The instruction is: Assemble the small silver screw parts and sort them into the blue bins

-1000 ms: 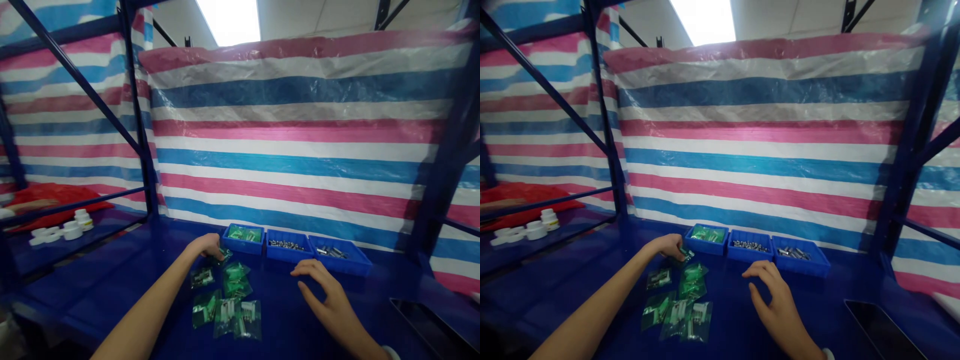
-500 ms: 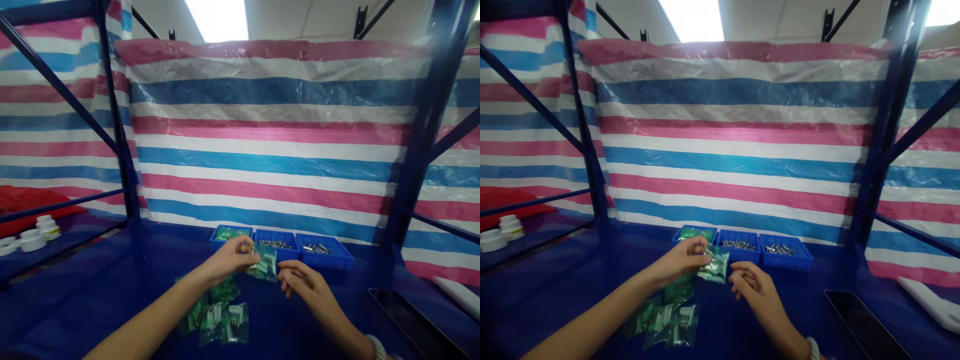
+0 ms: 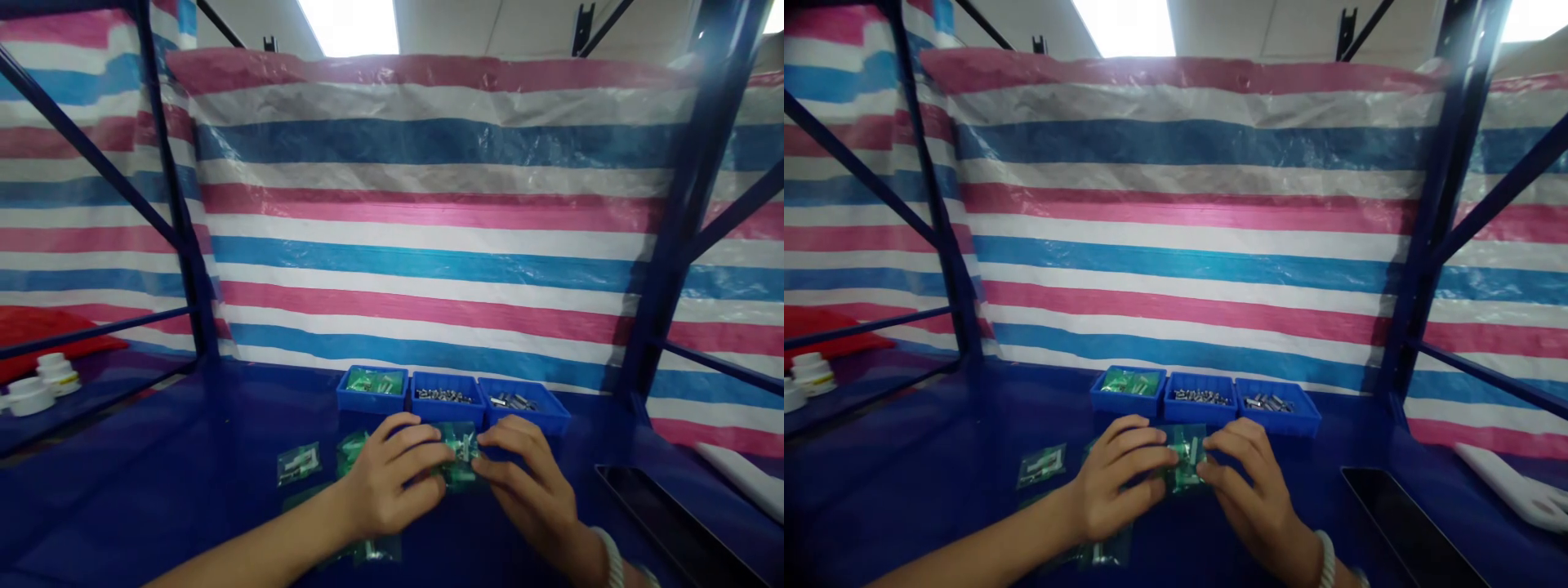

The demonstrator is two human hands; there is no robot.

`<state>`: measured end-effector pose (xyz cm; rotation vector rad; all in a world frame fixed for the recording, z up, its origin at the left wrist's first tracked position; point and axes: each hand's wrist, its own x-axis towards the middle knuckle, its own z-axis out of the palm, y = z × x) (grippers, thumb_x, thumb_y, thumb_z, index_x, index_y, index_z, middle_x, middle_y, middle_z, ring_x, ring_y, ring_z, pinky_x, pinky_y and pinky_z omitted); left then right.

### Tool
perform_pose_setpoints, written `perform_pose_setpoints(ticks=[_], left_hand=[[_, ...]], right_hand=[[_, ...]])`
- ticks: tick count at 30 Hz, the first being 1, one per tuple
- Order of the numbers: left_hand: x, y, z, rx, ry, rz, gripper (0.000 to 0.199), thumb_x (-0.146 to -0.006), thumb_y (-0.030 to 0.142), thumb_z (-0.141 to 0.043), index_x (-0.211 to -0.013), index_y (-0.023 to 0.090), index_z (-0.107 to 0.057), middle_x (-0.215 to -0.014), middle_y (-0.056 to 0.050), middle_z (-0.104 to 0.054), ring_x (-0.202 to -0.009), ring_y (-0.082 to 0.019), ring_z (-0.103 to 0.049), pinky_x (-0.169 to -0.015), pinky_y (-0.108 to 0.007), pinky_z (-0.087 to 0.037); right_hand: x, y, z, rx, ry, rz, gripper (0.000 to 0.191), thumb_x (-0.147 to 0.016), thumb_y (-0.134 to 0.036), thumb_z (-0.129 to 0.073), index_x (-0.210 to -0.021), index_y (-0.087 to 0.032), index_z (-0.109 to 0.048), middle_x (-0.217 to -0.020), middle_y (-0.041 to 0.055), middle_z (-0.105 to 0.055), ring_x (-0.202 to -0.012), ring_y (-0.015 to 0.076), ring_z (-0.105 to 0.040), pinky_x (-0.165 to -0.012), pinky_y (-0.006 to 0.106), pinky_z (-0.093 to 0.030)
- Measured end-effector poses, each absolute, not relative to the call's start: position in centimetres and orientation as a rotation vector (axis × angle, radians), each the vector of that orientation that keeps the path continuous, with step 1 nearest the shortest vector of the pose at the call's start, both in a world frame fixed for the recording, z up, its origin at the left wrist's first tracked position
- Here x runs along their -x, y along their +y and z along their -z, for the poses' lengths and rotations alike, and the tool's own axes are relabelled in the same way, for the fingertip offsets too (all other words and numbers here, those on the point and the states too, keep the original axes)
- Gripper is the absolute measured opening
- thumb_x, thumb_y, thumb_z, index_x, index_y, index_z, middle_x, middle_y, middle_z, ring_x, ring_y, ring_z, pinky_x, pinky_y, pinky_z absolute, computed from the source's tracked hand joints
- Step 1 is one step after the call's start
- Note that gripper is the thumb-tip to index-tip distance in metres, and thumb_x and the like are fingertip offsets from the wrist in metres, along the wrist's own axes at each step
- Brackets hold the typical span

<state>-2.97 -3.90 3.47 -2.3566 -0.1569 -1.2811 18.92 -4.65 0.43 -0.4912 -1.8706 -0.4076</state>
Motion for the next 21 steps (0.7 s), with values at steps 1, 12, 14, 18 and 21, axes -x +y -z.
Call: perform_pose_setpoints(ticks=[1, 12, 14, 18, 21], left_hand=[[2.8, -4.1, -3.3, 2.375, -0.14, 1.252, 0.015, -0.08, 0.005, -0.054, -0.08, 0.02, -0.057, -0.096, -0.002, -0.069, -0.096, -0.018, -0.058, -0.09, -0.04, -0.045], [8.8, 6.4, -4.3, 2.262, -1.629, 2.074, 0.031, -0.077, 0.034, -0.058, -0.103, 0.019, -0.049, -0.067, 0.003, -0.06, -0.068, -0.017, -0.063, -0.061, -0.026, -0.047], [11.2, 8.7, -4.0, 2.216, -1.712, 1.991, 0.028, -0.072, 0.033, -0.059, -0.095, 0.019, -0.053, -0.064, 0.003, -0.059, -0.066, -0.018, -0.062, -0.057, -0.025, -0.045], [13.2, 10.3, -2.3, 2.219, -1.77, 1.745, 0.021, -0.068, 0.025, -0.059, -0.088, 0.02, -0.059, -0.068, 0.001, -0.063, -0.07, -0.019, -0.061, -0.065, -0.029, -0.046], [13.1, 10.3, -1.5, 2.216, -1.774, 1.553, 0.017, -0.064, 0.02, -0.061, -0.081, 0.019, -0.063, -0.079, -0.003, -0.065, -0.082, -0.023, -0.059, -0.078, -0.034, -0.044]], right_hand=[[-19.0, -4.6, -0.4, 0.477, -1.871, 0.417, 0.026, -0.081, 0.0, -0.057, -0.093, -0.022, -0.064, -0.094, 0.0063, -0.065, -0.092, 0.0227, -0.059, -0.079, 0.042, -0.048], [-17.7, -3.1, 0.8, 0.824, -1.812, -0.145, 0.023, -0.092, -0.015, -0.044, -0.111, -0.024, -0.054, -0.097, 0.0057, -0.062, -0.093, 0.0201, -0.059, -0.084, 0.035, -0.046], [-17.7, -3.0, 1.0, 0.829, -1.824, -0.173, 0.021, -0.093, -0.016, -0.043, -0.109, -0.023, -0.055, -0.098, 0.0061, -0.062, -0.094, 0.021, -0.059, -0.084, 0.035, -0.046], [-17.8, -2.9, 1.3, 0.811, -1.841, -0.201, 0.019, -0.093, -0.018, -0.043, -0.102, -0.023, -0.058, -0.098, 0.006, -0.062, -0.095, 0.0214, -0.058, -0.085, 0.036, -0.044], [-17.8, -2.8, 1.4, 0.797, -1.846, -0.207, 0.019, -0.093, -0.017, -0.043, -0.098, -0.024, -0.059, -0.097, 0.0052, -0.062, -0.094, 0.021, -0.058, -0.087, 0.037, -0.043]])
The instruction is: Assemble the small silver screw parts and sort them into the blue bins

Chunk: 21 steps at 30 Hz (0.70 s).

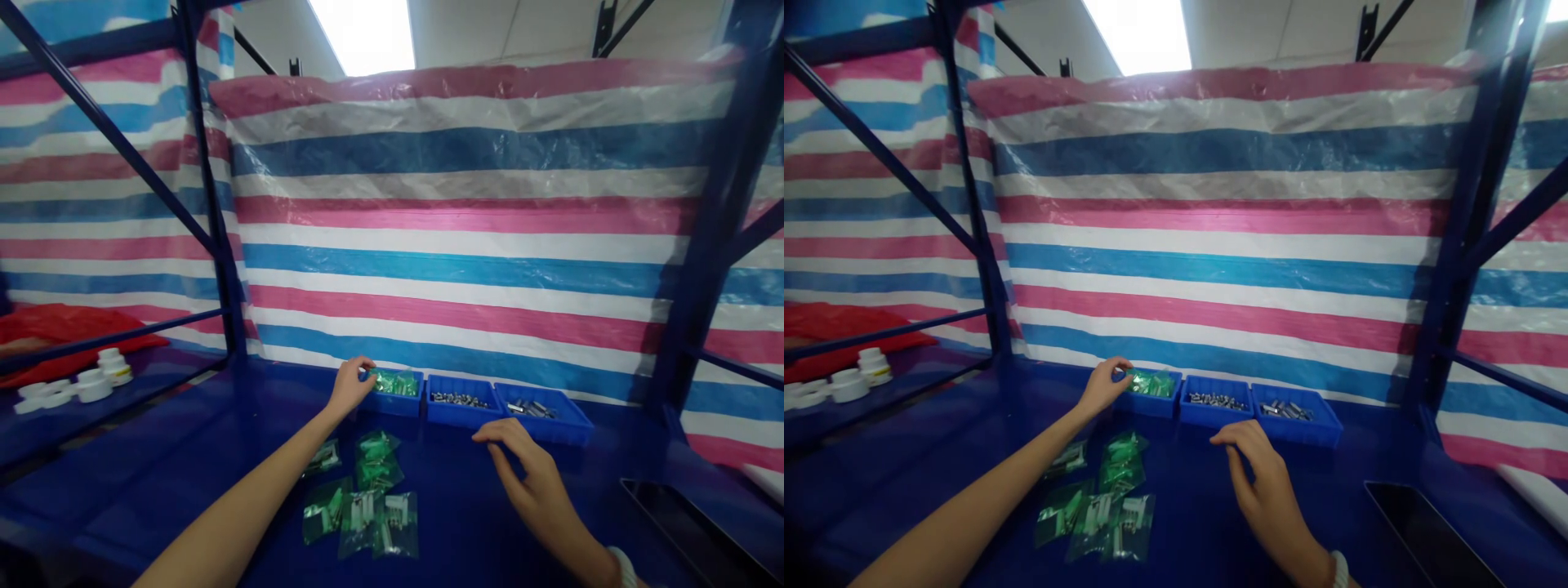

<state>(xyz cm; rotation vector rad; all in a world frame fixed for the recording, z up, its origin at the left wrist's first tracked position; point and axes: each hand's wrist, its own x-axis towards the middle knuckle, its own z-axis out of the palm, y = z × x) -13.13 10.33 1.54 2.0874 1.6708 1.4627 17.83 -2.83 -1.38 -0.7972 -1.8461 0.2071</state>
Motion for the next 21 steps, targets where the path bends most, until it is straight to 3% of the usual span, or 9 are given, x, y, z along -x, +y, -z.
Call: perform_pose_setpoints(ticks=[6, 10, 14, 17, 21], left_hand=[[13.0, 8.8, -3.7, -2.224, 1.859, -1.282, 0.022, -0.072, 0.021, -0.054, -0.092, 0.016, -0.062, -0.087, -0.008, -0.064, -0.088, -0.025, -0.057, -0.081, -0.037, -0.042], [12.4, 6.0, -5.6, -2.365, 1.764, -0.916, 0.017, -0.076, 0.033, -0.055, -0.078, 0.019, -0.064, -0.07, -0.003, -0.065, -0.069, -0.02, -0.06, -0.064, -0.029, -0.043], [11.5, 3.4, -4.8, -2.416, 1.652, -0.545, 0.033, -0.048, 0.042, -0.078, -0.067, 0.019, -0.065, -0.059, 0.0, -0.063, -0.055, -0.019, -0.058, -0.052, -0.026, -0.041], [10.8, 2.7, -3.6, -2.42, 1.632, -0.482, 0.048, -0.037, 0.037, -0.082, -0.077, 0.019, -0.065, -0.066, -0.001, -0.062, -0.058, -0.02, -0.059, -0.05, -0.026, -0.041], [9.3, 2.5, -3.6, -2.425, 1.576, -0.627, 0.044, -0.051, 0.02, -0.074, -0.094, 0.021, -0.062, -0.089, -0.005, -0.061, -0.062, -0.018, -0.057, -0.057, -0.028, -0.044]], right_hand=[[-17.9, -2.8, 1.2, 0.802, -1.85, -0.192, 0.018, -0.092, -0.017, -0.044, -0.096, -0.024, -0.06, -0.095, 0.0044, -0.062, -0.093, 0.0209, -0.059, -0.087, 0.037, -0.043], [-17.9, -3.0, 1.1, 0.805, -1.855, -0.183, 0.018, -0.091, -0.018, -0.044, -0.097, -0.024, -0.06, -0.095, 0.0046, -0.062, -0.093, 0.0211, -0.059, -0.085, 0.037, -0.044], [-17.8, -2.9, 1.2, 0.824, -1.86, -0.193, 0.017, -0.091, -0.019, -0.044, -0.097, -0.023, -0.06, -0.096, 0.0057, -0.062, -0.094, 0.0214, -0.059, -0.086, 0.038, -0.045], [-17.8, -2.9, 1.2, 0.841, -1.857, -0.209, 0.017, -0.091, -0.02, -0.044, -0.096, -0.023, -0.06, -0.096, 0.0062, -0.062, -0.094, 0.022, -0.059, -0.086, 0.039, -0.045], [-17.7, -3.0, 1.1, 0.874, -1.82, -0.284, 0.017, -0.09, -0.025, -0.046, -0.095, -0.022, -0.062, -0.096, 0.0066, -0.064, -0.093, 0.0226, -0.059, -0.087, 0.042, -0.045]])
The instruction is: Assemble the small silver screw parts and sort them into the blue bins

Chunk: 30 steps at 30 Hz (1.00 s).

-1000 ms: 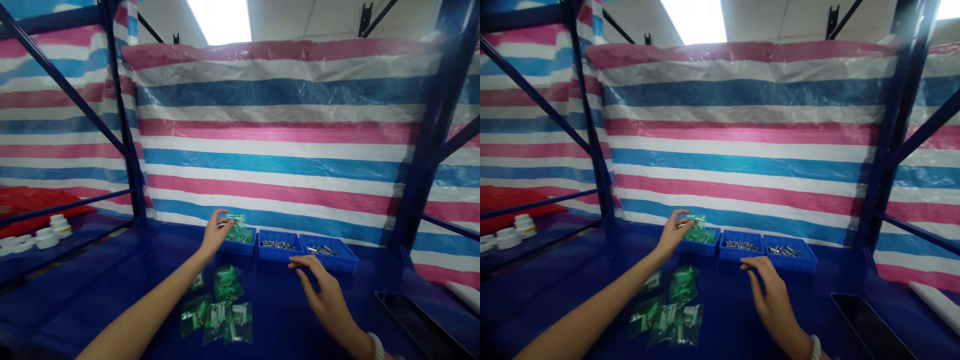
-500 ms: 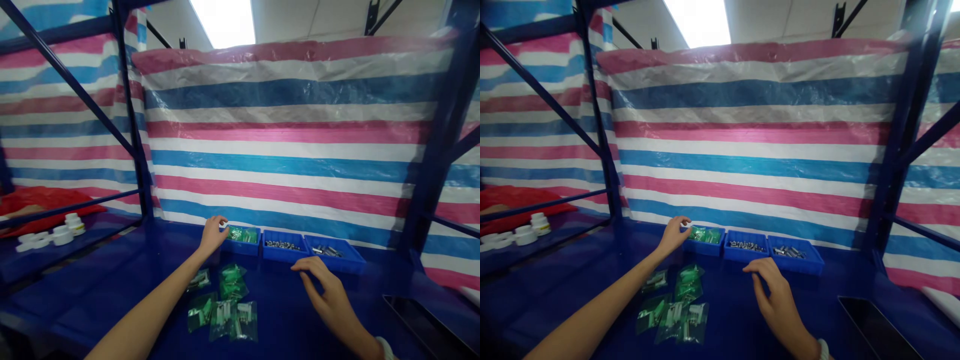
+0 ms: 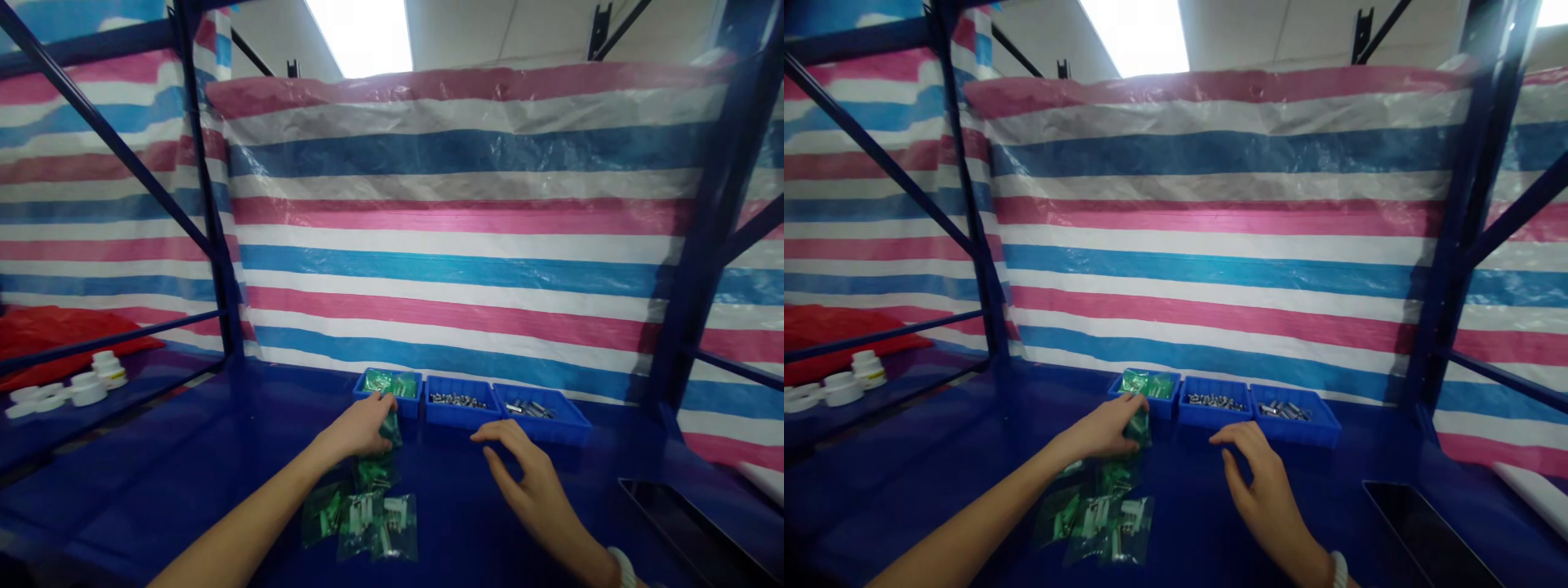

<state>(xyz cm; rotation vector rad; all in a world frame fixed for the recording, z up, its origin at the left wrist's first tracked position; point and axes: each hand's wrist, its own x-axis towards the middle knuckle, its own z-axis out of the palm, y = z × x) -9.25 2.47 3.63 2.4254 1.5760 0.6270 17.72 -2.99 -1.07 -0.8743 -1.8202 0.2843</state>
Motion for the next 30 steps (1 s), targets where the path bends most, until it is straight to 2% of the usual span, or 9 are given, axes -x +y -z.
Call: perform_pose_setpoints(ticks=[3, 6, 10, 14, 16, 18, 21, 25, 30], left_hand=[[7.4, 1.6, -4.3, -2.399, 1.453, -0.805, 0.039, -0.063, 0.014, -0.064, -0.101, 0.021, -0.058, -0.096, -0.005, -0.058, -0.063, -0.015, -0.056, -0.06, -0.028, -0.046], [5.3, 0.0, -4.5, -2.209, 1.107, -0.917, 0.038, -0.069, 0.016, -0.063, -0.107, 0.022, -0.057, -0.084, -0.001, -0.058, -0.066, -0.015, -0.056, -0.057, -0.025, -0.045], [3.2, -1.9, -3.5, -1.857, 0.901, -0.88, 0.037, -0.067, 0.018, -0.07, -0.103, 0.02, -0.061, -0.079, 0.001, -0.055, -0.062, -0.01, -0.053, -0.054, -0.02, -0.041], [2.2, -2.1, -2.3, -1.454, 0.914, -0.946, 0.039, -0.068, 0.024, -0.071, -0.104, 0.02, -0.058, -0.074, 0.004, -0.053, -0.055, -0.007, -0.049, -0.053, -0.02, -0.042], [2.1, -1.9, -2.0, -1.376, 0.932, -0.969, 0.041, -0.067, 0.024, -0.072, -0.104, 0.019, -0.056, -0.066, 0.006, -0.05, -0.052, -0.008, -0.048, -0.051, -0.021, -0.043], [2.0, -2.0, -2.0, -1.485, 0.944, -1.025, 0.03, -0.067, 0.019, -0.071, -0.094, 0.018, -0.057, -0.064, 0.005, -0.052, -0.053, -0.009, -0.05, -0.053, -0.022, -0.044], [2.4, -2.5, -2.4, -2.013, 0.824, -1.228, 0.011, -0.072, 0.009, -0.06, -0.073, 0.019, -0.056, -0.077, -0.002, -0.061, -0.075, -0.017, -0.058, -0.07, -0.033, -0.048], [3.4, -3.4, -3.1, -2.816, 0.456, -1.379, 0.025, -0.074, 0.0, -0.049, -0.078, 0.023, -0.06, -0.1, -0.006, -0.064, -0.098, -0.024, -0.053, -0.088, -0.044, -0.042], [3.1, -3.8, -2.6, -2.682, 0.454, -1.553, 0.024, -0.075, 0.0, -0.046, -0.078, 0.022, -0.055, -0.099, -0.006, -0.062, -0.095, -0.023, -0.055, -0.084, -0.042, -0.044]], right_hand=[[-17.3, -2.9, 1.1, 0.935, -1.724, -0.517, 0.018, -0.087, -0.03, -0.053, -0.099, -0.021, -0.062, -0.096, 0.0078, -0.064, -0.087, 0.0213, -0.06, -0.079, 0.038, -0.049], [-16.6, -2.7, 1.4, 0.934, -1.54, -0.922, 0.032, -0.079, -0.039, -0.063, -0.103, -0.018, -0.061, -0.095, 0.0088, -0.065, -0.08, 0.0201, -0.062, -0.064, 0.031, -0.051], [-16.1, -2.9, 1.4, 0.876, -1.359, -1.403, 0.032, -0.069, -0.042, -0.072, -0.083, -0.015, -0.062, -0.058, -0.0025, -0.056, -0.048, 0.0096, -0.049, -0.044, 0.021, -0.038], [-16.1, -3.2, 0.9, 0.899, -1.267, -1.534, 0.029, -0.068, -0.04, -0.073, -0.072, -0.014, -0.06, -0.048, -0.0074, -0.043, -0.042, 0.0059, -0.038, -0.041, 0.018, -0.029], [-16.2, -3.3, 0.7, 0.934, -1.304, -1.442, 0.03, -0.068, -0.041, -0.073, -0.074, -0.014, -0.061, -0.05, -0.0059, -0.046, -0.043, 0.0071, -0.041, -0.041, 0.019, -0.031], [-16.4, -3.3, 0.5, 0.955, -1.415, -1.192, 0.026, -0.07, -0.038, -0.071, -0.079, -0.015, -0.063, -0.059, -0.0019, -0.054, -0.049, 0.0102, -0.048, -0.045, 0.021, -0.039], [-17.0, -3.6, 0.3, 0.848, -1.696, -0.571, 0.005, -0.078, -0.023, -0.062, -0.079, -0.019, -0.064, -0.078, 0.0042, -0.062, -0.07, 0.0171, -0.058, -0.063, 0.029, -0.048], [-18.2, -4.2, 0.4, 0.616, -1.937, 0.118, 0.021, -0.081, -0.006, -0.053, -0.078, -0.024, -0.064, -0.09, 0.0052, -0.063, -0.088, 0.0221, -0.058, -0.077, 0.039, -0.049], [-18.3, -4.5, 0.1, 0.58, -1.938, 0.194, 0.022, -0.08, -0.005, -0.054, -0.08, -0.026, -0.061, -0.097, 0.005, -0.067, -0.093, 0.0243, -0.059, -0.08, 0.043, -0.049]])
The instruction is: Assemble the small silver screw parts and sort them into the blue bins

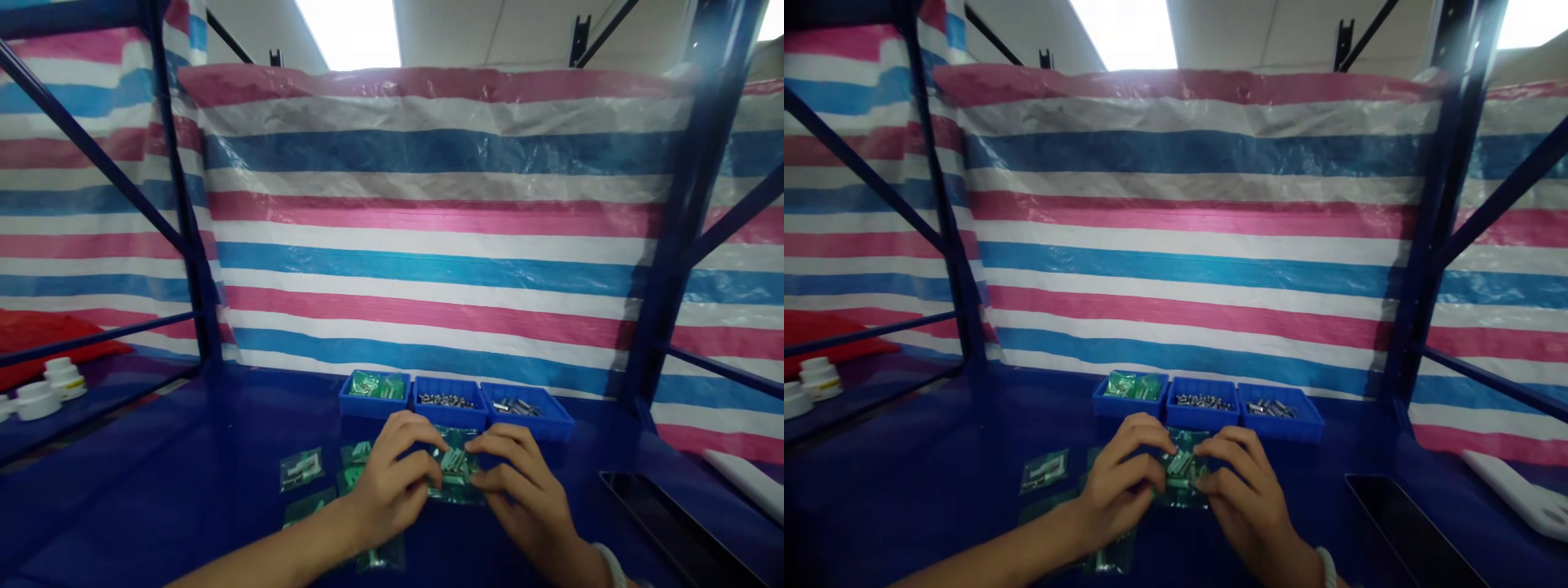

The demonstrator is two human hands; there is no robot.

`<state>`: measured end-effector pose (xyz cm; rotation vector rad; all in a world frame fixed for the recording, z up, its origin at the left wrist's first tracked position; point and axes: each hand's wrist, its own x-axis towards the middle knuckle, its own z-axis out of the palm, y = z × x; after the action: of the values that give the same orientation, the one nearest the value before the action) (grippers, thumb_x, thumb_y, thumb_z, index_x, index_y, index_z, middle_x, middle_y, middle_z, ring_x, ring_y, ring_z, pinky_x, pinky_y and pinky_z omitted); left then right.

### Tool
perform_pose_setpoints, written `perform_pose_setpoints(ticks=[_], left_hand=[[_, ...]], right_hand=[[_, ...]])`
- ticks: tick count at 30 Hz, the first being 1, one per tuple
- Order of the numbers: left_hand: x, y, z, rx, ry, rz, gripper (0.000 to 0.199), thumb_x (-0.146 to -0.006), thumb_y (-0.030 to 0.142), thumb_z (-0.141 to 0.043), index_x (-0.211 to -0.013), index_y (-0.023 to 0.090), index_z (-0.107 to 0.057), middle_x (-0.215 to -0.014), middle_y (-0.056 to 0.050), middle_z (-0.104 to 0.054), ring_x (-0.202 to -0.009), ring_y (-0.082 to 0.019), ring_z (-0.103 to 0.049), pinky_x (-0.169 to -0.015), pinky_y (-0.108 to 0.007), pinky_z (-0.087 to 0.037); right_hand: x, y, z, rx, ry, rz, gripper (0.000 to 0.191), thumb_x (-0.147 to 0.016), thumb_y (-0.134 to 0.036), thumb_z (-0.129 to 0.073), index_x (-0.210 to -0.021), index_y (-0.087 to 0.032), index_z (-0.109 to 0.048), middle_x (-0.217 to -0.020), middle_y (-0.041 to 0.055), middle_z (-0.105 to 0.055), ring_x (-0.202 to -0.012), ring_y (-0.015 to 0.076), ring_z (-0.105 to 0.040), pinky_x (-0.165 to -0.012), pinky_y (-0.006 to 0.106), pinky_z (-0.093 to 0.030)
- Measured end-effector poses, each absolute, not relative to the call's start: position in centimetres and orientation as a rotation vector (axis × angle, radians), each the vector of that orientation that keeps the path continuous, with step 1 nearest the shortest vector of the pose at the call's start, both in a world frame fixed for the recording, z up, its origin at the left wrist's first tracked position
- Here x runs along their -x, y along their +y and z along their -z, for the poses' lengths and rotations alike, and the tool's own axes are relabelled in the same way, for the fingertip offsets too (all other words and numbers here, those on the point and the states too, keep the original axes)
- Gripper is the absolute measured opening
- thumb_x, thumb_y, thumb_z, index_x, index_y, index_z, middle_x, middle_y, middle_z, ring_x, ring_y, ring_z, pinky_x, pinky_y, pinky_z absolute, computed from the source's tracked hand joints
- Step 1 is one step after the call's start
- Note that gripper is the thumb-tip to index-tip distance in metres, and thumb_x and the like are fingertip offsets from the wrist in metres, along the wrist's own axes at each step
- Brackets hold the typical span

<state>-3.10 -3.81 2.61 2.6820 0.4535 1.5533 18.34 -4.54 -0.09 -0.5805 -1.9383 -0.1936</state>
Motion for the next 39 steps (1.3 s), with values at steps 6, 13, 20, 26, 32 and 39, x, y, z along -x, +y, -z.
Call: perform_pose_setpoints(ticks=[6, 13, 20, 26, 32, 39], left_hand=[[1.0, -4.2, -1.2, -1.946, 0.81, -1.33, 0.013, -0.079, 0.021, -0.06, -0.085, 0.02, -0.049, -0.081, -0.003, -0.06, -0.073, -0.016, -0.058, -0.065, -0.028, -0.047], [5.6, 2.9, -3.6, -1.813, 1.072, -1.579, 0.031, -0.077, 0.032, -0.06, -0.103, 0.02, -0.047, -0.069, 0.002, -0.056, -0.068, -0.016, -0.06, -0.062, -0.026, -0.046], [13.2, 9.4, -3.6, -1.987, 1.454, -1.542, 0.022, -0.07, 0.027, -0.06, -0.091, 0.02, -0.057, -0.07, 0.0, -0.063, -0.071, -0.02, -0.063, -0.069, -0.031, -0.049], [12.9, 9.9, -1.7, -2.14, 1.703, -1.382, 0.024, -0.062, 0.02, -0.064, -0.086, 0.019, -0.065, -0.087, -0.007, -0.064, -0.09, -0.026, -0.06, -0.085, -0.038, -0.045], [15.2, 8.2, -5.1, -2.181, 1.924, -1.065, 0.027, -0.062, 0.02, -0.059, -0.087, 0.019, -0.067, -0.086, -0.008, -0.067, -0.085, -0.026, -0.062, -0.076, -0.034, -0.047], [17.2, 5.0, -6.1, -2.118, 1.815, -0.087, 0.027, -0.023, 0.016, -0.08, -0.035, 0.022, -0.056, -0.037, 0.003, -0.057, -0.035, -0.018, -0.05, -0.043, -0.028, -0.041]], right_hand=[[-17.4, -4.0, -0.1, 0.888, -1.713, -0.317, 0.022, -0.084, -0.025, -0.058, -0.106, -0.021, -0.053, -0.081, 0.0028, -0.064, -0.08, 0.0194, -0.064, -0.08, 0.033, -0.05], [-17.0, -3.4, 0.4, 0.917, -1.559, -0.696, 0.028, -0.089, -0.039, -0.051, -0.109, -0.019, -0.053, -0.091, 0.007, -0.067, -0.091, 0.0211, -0.064, -0.084, 0.035, -0.049], [-17.3, -3.0, 0.7, 0.951, -1.53, -0.786, 0.03, -0.085, -0.045, -0.055, -0.1, -0.02, -0.059, -0.091, 0.0074, -0.068, -0.092, 0.0227, -0.065, -0.08, 0.033, -0.052], [-17.7, -2.5, 1.2, 0.978, -1.533, -0.824, 0.029, -0.084, -0.045, -0.057, -0.097, -0.02, -0.061, -0.092, 0.0078, -0.069, -0.094, 0.0242, -0.065, -0.077, 0.033, -0.052], [-17.7, -2.5, 1.1, 0.963, -1.539, -0.821, 0.028, -0.083, -0.045, -0.058, -0.095, -0.02, -0.062, -0.09, 0.0077, -0.068, -0.092, 0.0243, -0.065, -0.078, 0.035, -0.053], [-17.5, -2.4, 1.3, 0.981, -1.562, -0.841, 0.029, -0.082, -0.046, -0.058, -0.094, -0.019, -0.062, -0.091, 0.008, -0.068, -0.092, 0.0246, -0.065, -0.078, 0.035, -0.053]])
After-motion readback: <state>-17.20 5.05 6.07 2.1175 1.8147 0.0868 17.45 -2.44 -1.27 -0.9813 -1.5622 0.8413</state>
